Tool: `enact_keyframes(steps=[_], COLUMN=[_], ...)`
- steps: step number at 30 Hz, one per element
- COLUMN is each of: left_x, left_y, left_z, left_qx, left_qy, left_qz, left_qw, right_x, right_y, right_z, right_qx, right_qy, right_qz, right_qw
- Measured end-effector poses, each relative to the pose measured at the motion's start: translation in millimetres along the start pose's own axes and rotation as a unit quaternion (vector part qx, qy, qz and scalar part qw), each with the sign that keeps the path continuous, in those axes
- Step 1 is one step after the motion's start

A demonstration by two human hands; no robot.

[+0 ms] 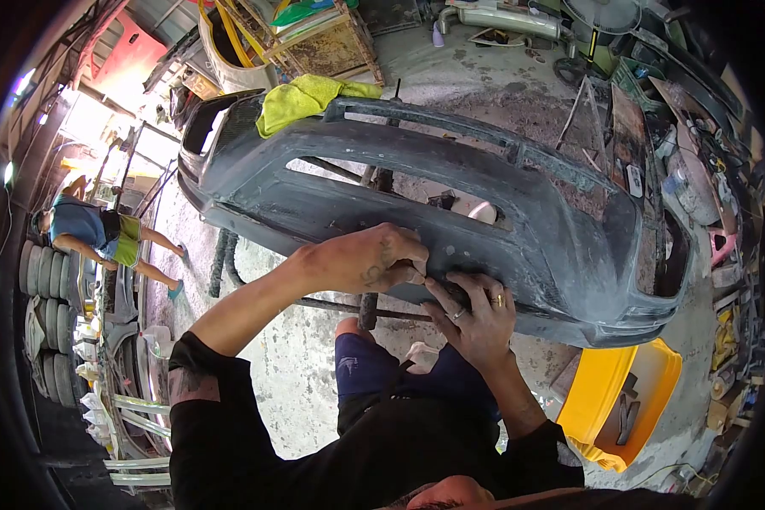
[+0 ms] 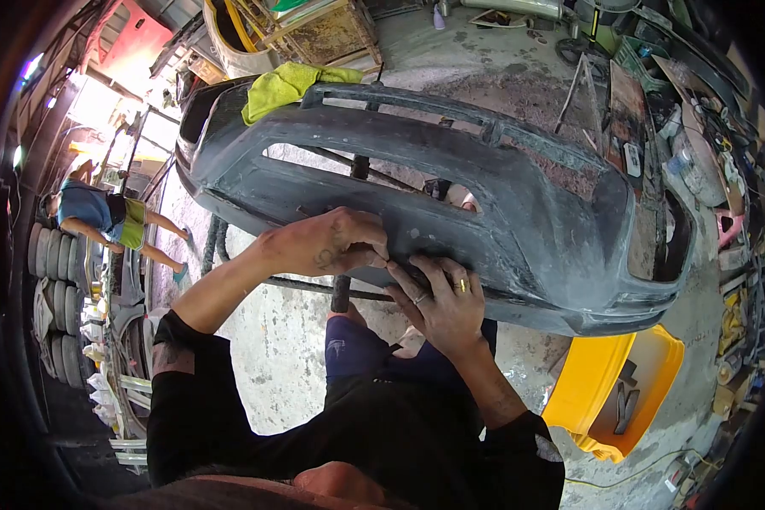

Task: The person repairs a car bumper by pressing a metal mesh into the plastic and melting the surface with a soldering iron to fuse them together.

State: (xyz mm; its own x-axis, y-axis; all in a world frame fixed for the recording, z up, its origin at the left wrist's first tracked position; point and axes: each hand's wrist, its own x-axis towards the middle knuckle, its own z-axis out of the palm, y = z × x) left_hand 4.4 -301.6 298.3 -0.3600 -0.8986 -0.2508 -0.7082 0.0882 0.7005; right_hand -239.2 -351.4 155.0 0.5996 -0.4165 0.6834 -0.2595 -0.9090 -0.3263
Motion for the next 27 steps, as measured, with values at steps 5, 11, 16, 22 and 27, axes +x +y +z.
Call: enact_keyframes(steps=[5, 11, 16, 22, 27], left_x=[-5.9, -9.6, -5.9, -5.3, -2.4], left_y=[-1.6, 4.4, 9.3, 1.9, 2.3], left_z=[0.6, 3.6, 2.2, 6.0, 6.7], left_qx=[0.004, 0.065, 0.061, 0.05, 0.02], left_qy=[0.055, 0.042, 0.032, 0.03, 0.027], left_qz=[0.015, -0.001, 0.005, 0.018, 0.018], left_qw=[0.998, 0.997, 0.998, 0.998, 0.999], right_x=[2.2, 0.7, -3.6, 1.5, -4.0], right_y=[-0.5, 4.0, 3.3, -0.6, 0.2], right_z=[-1.7, 1.9, 5.4, -1.3, 0.5], right_qx=[0.031, 0.056, 0.084, 0.047, 0.003], right_qy=[0.03, 0.065, 0.076, 0.043, -0.005], right_qz=[0.052, 0.036, 0.062, 0.038, 0.015], right_qw=[0.998, 0.996, 0.992, 0.997, 1.0])
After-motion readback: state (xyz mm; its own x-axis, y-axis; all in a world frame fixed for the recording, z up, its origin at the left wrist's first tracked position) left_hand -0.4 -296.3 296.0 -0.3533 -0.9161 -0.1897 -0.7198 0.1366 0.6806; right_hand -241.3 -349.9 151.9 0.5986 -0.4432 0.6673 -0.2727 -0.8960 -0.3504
